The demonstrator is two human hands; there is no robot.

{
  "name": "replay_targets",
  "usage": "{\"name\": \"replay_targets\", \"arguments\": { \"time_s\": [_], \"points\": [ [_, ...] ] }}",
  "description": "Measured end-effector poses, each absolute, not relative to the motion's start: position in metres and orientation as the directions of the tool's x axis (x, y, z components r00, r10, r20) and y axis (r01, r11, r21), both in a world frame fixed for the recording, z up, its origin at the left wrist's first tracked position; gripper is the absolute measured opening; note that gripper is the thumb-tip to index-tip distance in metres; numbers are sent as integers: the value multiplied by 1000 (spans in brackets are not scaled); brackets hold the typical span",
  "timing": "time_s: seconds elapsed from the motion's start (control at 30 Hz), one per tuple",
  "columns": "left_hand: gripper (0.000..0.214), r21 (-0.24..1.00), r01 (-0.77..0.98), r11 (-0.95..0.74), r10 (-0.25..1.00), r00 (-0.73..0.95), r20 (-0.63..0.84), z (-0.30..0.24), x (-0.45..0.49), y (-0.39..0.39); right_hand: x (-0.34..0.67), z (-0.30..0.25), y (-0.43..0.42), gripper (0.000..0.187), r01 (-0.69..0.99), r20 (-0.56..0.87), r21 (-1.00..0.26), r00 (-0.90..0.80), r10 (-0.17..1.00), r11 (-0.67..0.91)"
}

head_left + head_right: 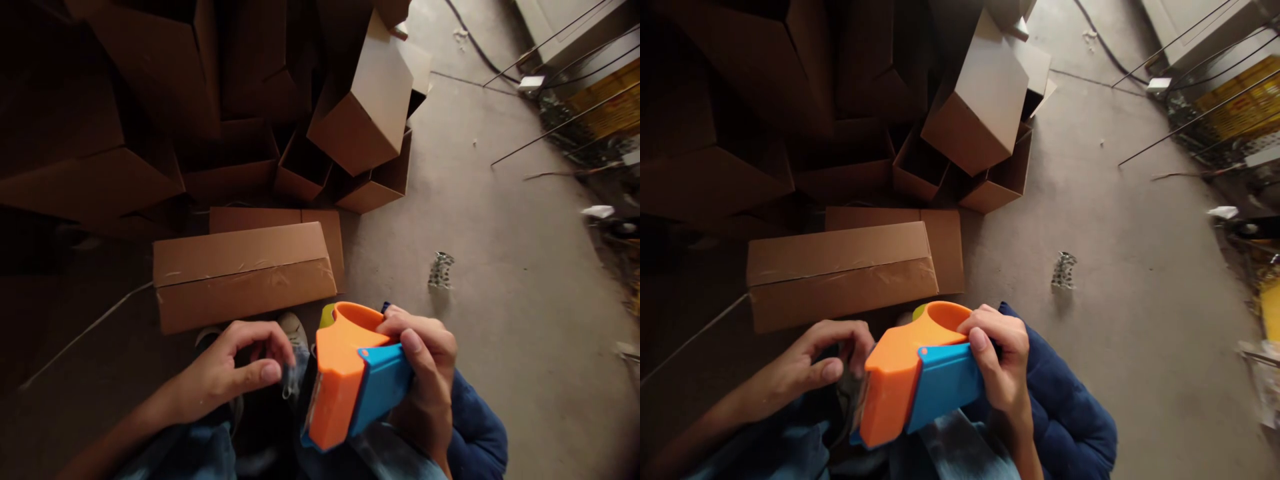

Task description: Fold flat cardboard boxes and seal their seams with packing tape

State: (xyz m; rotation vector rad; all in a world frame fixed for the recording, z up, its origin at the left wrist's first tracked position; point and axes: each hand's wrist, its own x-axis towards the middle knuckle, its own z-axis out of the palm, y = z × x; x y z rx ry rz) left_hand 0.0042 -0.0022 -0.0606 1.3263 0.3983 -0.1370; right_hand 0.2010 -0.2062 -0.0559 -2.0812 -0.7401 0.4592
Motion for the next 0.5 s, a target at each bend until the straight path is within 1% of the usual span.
{"name": "replay_targets", "arguments": {
  "time_s": [0.1, 0.2, 0.33, 0.37, 0.43, 0.5],
  "points": [
    [61, 893, 328, 308, 26, 935, -353, -61, 5, -6, 198, -52, -205, 48, 307, -72, -844, 748, 660, -440],
    [60, 909, 314, 275, 5, 945, -328, -61, 7, -9, 196, -51, -203, 45, 303, -84, -846, 738, 670, -439],
    [54, 940, 240, 243, -26, 970, -241, -61, 8, -10, 196, -58, -206, 43, 338, -23, -851, 741, 671, -402],
    [53, 941, 237, 240, -14, 970, -241, -61, 7, -9, 195, -59, -207, 43, 347, -1, -857, 737, 676, -380],
    [52, 943, 250, 221, 50, 962, -267, -62, 4, -8, 191, -59, -209, 47, 356, 30, -868, 731, 681, -345],
    [53, 941, 280, 192, 121, 944, -306, -63, 2, -6, 186, -56, -209, 50, 353, 36, -869, 745, 666, -348]
  ]
}}
